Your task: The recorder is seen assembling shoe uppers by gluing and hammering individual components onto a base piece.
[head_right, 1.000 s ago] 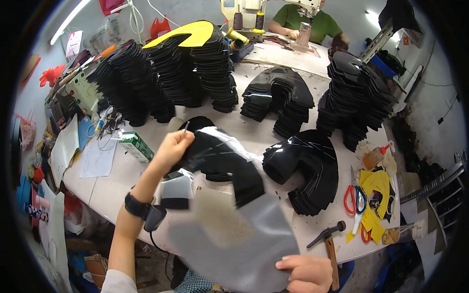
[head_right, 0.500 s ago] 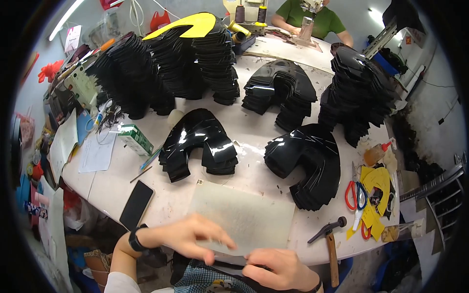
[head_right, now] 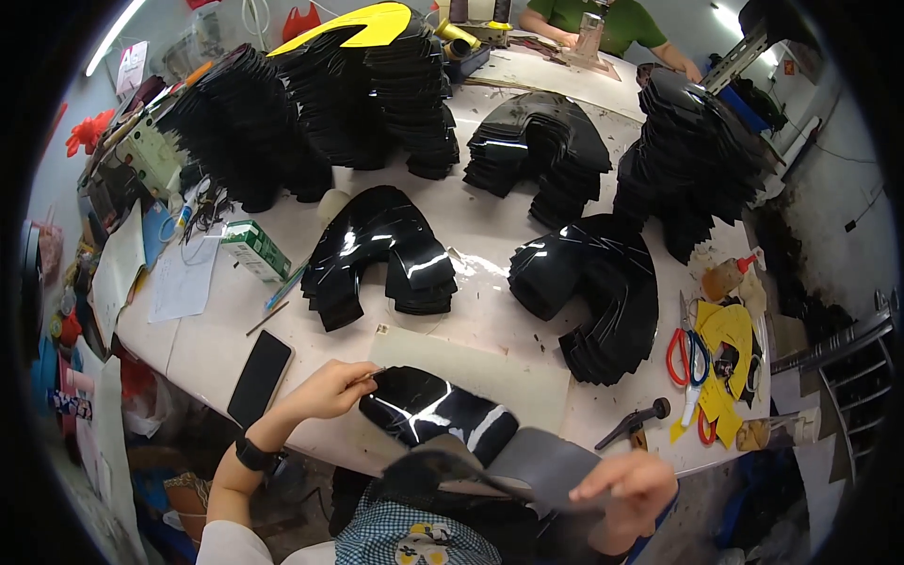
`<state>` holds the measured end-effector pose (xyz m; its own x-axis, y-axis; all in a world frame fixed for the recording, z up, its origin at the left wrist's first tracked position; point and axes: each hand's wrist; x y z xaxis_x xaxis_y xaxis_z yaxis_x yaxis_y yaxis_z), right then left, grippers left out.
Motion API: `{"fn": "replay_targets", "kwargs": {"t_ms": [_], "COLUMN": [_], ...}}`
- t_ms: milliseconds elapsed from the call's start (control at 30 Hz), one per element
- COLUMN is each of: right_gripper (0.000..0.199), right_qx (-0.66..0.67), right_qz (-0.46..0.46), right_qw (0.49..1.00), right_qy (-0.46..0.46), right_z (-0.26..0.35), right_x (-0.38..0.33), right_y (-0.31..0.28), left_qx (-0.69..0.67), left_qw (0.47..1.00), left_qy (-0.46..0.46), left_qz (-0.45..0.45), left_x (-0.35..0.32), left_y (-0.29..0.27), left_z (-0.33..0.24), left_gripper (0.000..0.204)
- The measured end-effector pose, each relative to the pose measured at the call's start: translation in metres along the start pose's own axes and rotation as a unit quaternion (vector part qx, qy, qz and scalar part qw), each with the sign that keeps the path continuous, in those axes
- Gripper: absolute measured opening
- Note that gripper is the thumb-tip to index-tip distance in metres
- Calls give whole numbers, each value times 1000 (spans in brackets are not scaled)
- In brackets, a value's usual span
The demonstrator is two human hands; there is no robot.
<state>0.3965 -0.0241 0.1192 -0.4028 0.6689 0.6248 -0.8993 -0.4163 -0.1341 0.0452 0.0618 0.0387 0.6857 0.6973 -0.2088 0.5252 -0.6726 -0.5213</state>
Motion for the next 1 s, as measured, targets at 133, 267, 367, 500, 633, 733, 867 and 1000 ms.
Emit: {"fn": "replay_targets", "kwargs": {"t_ms": [133,267,367,500,633,733,867,1000], "right_gripper": [22,18,14,16,26,52,29,29], "right_qx": [79,-110,-129,-235,-431,-455,-462,-553], "right_qz": [-150,-51,75,97,134,94,-46,-128], "right_qw": [981,962,916,908,848,847,793,653], "right_qy": [91,246,373,332,277,257,396,502], "right_z": [-18,-30,-96,-135,-119,-102,-57,-40], "right_x": [-6,4,18,14,15,1,-61,-145], "right_y": [-17,-22,-15,-7,-1,0,-34,-63], "left_qx": [36,62,78,133,149,101,-170,-220], "left_qw": [999,998,995,982,975,962,964,958], "left_qy": [22,2,27,57,23,13,-62,30], "left_qz": [-15,-28,-55,-119,-162,-254,-193,-181], "left_x": [3,4,13,30,31,19,-16,-32], "left_y": [-6,-5,5,11,18,22,16,22], "left_z": [30,29,22,22,10,2,15,8], "left_gripper": [10,15,16,18,18,17,22,31]}}
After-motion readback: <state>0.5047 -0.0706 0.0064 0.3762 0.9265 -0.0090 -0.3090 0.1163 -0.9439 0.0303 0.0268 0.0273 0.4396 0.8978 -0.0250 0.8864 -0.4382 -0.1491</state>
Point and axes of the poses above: each hand's wrist, its own x-axis towards the middle knuckle, its own y-axis out of the palm, z = x × y, and after that the axes turned 14 degrees about z, right-handed
